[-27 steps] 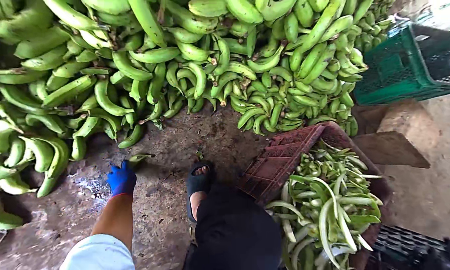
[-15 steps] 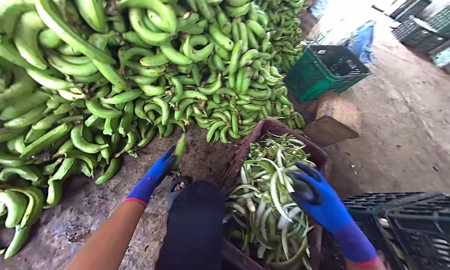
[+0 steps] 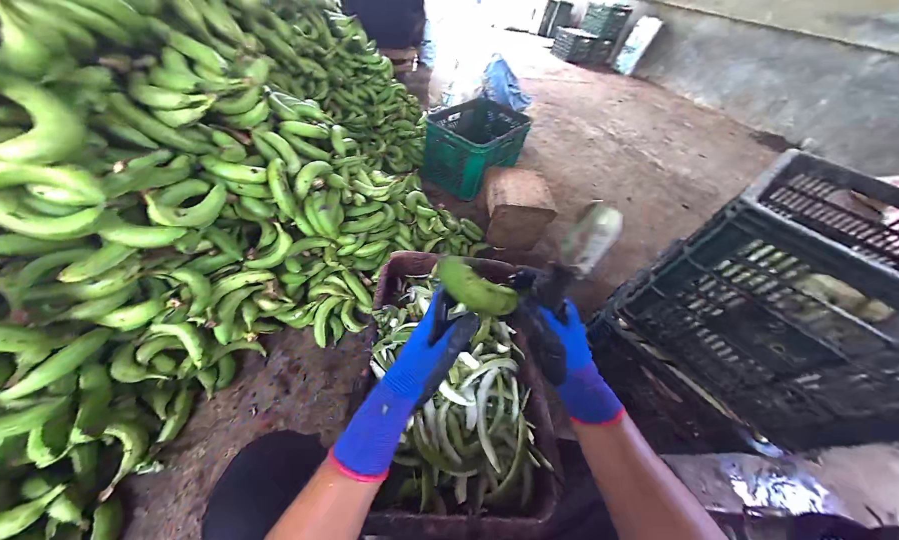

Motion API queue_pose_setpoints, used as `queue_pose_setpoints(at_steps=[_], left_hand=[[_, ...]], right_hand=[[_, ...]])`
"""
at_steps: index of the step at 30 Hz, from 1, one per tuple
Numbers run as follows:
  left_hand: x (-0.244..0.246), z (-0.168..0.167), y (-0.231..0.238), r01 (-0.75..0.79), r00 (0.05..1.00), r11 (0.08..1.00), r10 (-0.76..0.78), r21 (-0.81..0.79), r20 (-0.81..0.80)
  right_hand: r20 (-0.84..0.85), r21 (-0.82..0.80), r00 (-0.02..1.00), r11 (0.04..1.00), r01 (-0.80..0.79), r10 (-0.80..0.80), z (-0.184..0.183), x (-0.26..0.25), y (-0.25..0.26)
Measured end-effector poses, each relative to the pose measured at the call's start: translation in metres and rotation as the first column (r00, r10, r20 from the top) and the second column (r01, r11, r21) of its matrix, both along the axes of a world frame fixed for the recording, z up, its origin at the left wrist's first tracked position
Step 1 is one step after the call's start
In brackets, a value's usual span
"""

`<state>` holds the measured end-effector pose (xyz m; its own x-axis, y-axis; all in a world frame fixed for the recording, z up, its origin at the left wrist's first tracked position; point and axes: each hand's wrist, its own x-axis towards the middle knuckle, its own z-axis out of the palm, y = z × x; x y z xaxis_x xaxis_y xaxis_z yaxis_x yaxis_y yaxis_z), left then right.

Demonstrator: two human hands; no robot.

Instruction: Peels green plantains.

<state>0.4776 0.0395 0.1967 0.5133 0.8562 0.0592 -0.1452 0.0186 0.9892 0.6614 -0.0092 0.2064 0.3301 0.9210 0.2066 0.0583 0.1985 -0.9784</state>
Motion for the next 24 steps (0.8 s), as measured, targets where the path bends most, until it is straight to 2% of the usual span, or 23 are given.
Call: queue_pose_setpoints(at_steps=[2,4,6,8,9,10,11,12,13,14,15,16,18,19,22,24], left_hand=[[0.015,-0.014,-0.005,-0.214,0.967,0.970,0.227,-0.117,0.116],[0.012,-0.024,0.005,-0.314,0.919,0.930,0.348,-0.191,0.184],[0.001,-0.032,0.014,-0.384,0.894,0.913,0.405,-0.141,0.190],[-0.008,-0.037,0.018,-0.428,0.888,0.902,0.432,-0.060,0.158],[-0.010,-0.040,0.018,-0.435,0.890,0.900,0.433,-0.016,0.141],[-0.012,-0.042,0.016,-0.430,0.895,0.903,0.423,0.018,0.143],[-0.014,-0.044,0.013,-0.399,0.905,0.916,0.390,0.026,0.171],[-0.017,-0.045,0.011,-0.355,0.914,0.935,0.342,0.021,0.218],[-0.022,-0.043,0.011,-0.296,0.919,0.955,0.284,0.003,0.272],[-0.027,-0.040,0.015,-0.235,0.924,0.972,0.229,-0.018,0.305],[-0.031,-0.039,0.019,-0.194,0.932,0.980,0.197,-0.039,0.306],[-0.035,-0.039,0.022,-0.193,0.935,0.979,0.203,-0.064,0.292],[-0.041,-0.042,0.027,-0.255,0.928,0.960,0.276,-0.113,0.251],[-0.043,-0.041,0.028,-0.291,0.924,0.945,0.318,-0.147,0.213],[-0.041,-0.040,0.029,-0.323,0.927,0.920,0.354,-0.222,0.120],[-0.036,-0.039,0.019,-0.296,0.943,0.931,0.321,-0.216,0.092]], right_hand=[[0.228,-0.180,0.967,0.981,-0.075,0.116,-0.008,0.002,0.001],[0.420,-0.322,0.890,0.946,-0.037,0.178,-0.009,-0.002,0.004],[0.495,-0.264,0.865,0.962,0.062,0.080,-0.012,-0.007,-0.002],[0.460,-0.122,0.887,0.988,0.097,-0.031,-0.015,-0.011,-0.010],[0.448,-0.127,0.894,0.989,0.078,-0.013,-0.015,-0.012,-0.013],[0.471,-0.236,0.879,0.971,0.043,0.076,-0.016,-0.013,-0.014],[0.479,-0.456,0.841,0.890,-0.009,0.253,-0.019,-0.012,-0.011],[0.415,-0.686,0.791,0.725,-0.053,0.450,-0.026,-0.010,-0.003],[0.335,-0.810,0.754,0.581,-0.076,0.565,-0.037,-0.009,0.005],[0.281,-0.847,0.745,0.522,-0.104,0.605,-0.044,-0.009,0.008],[0.260,-0.825,0.761,0.547,-0.145,0.594,-0.044,-0.008,0.007],[0.278,-0.755,0.784,0.631,-0.179,0.555,-0.043,-0.006,0.002],[0.388,-0.525,0.802,0.824,-0.213,0.454,-0.044,-0.004,-0.005],[0.461,-0.399,0.782,0.885,-0.238,0.419,-0.047,-0.003,-0.008],[0.734,-0.132,0.617,0.951,-0.281,0.284,-0.051,-0.008,-0.012],[0.829,-0.106,0.512,0.963,-0.249,0.224,-0.047,-0.014,-0.009]])
